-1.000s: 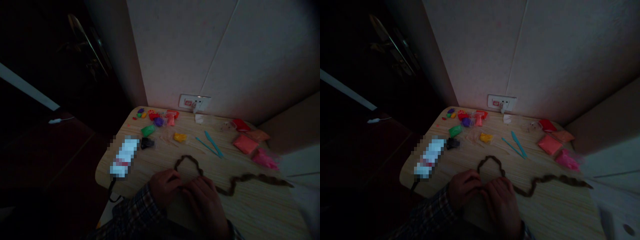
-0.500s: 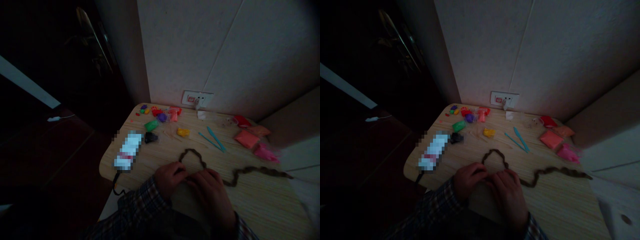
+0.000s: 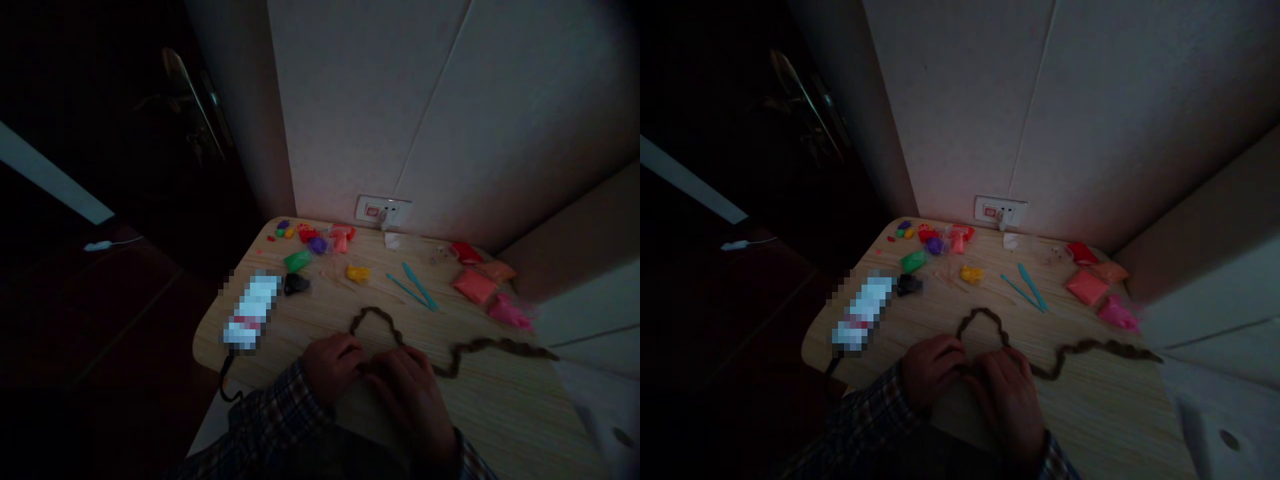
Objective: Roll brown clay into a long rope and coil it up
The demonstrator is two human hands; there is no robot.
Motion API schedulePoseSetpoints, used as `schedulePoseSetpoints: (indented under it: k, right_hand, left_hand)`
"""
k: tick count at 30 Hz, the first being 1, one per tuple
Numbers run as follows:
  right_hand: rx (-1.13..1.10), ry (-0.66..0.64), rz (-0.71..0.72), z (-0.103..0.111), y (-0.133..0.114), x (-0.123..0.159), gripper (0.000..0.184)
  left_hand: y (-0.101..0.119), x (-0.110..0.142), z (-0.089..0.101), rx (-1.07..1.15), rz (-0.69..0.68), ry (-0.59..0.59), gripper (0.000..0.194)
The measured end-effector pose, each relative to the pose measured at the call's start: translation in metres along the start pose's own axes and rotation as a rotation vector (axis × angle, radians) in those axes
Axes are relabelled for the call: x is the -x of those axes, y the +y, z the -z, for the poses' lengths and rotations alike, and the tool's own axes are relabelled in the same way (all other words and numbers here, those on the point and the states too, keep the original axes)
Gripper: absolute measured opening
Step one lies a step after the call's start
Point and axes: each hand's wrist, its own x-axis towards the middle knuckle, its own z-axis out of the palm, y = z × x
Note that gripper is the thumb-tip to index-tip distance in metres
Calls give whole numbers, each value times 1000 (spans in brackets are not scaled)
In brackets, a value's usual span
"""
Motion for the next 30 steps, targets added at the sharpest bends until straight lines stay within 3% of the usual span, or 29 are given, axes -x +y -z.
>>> schedulePoseSetpoints:
  k: [8,14,18,22,27,30]
  right_hand:
    - [24,24,28,-2,-3,-4,28]
    - [-13,49,-19,3,0,-5,14]
    - [25,44,-45,9,5,-12,25]
    - [120,-40,8,4,5,-27,37]
    - [100,-82,54,-3,2,-44,10]
    - [68,-53,43,-1,3,-46,4]
  left_hand:
    - [-1,2,-1,-13,7,0,19]
    - [1,3,1,-39,24,21,23]
    - [1,5,8,7,62,55,20]
    - [-5,10,11,54,29,91,19]
    - [-14,19,9,95,0,56,23]
    - [-17,21,11,109,27,51,21]
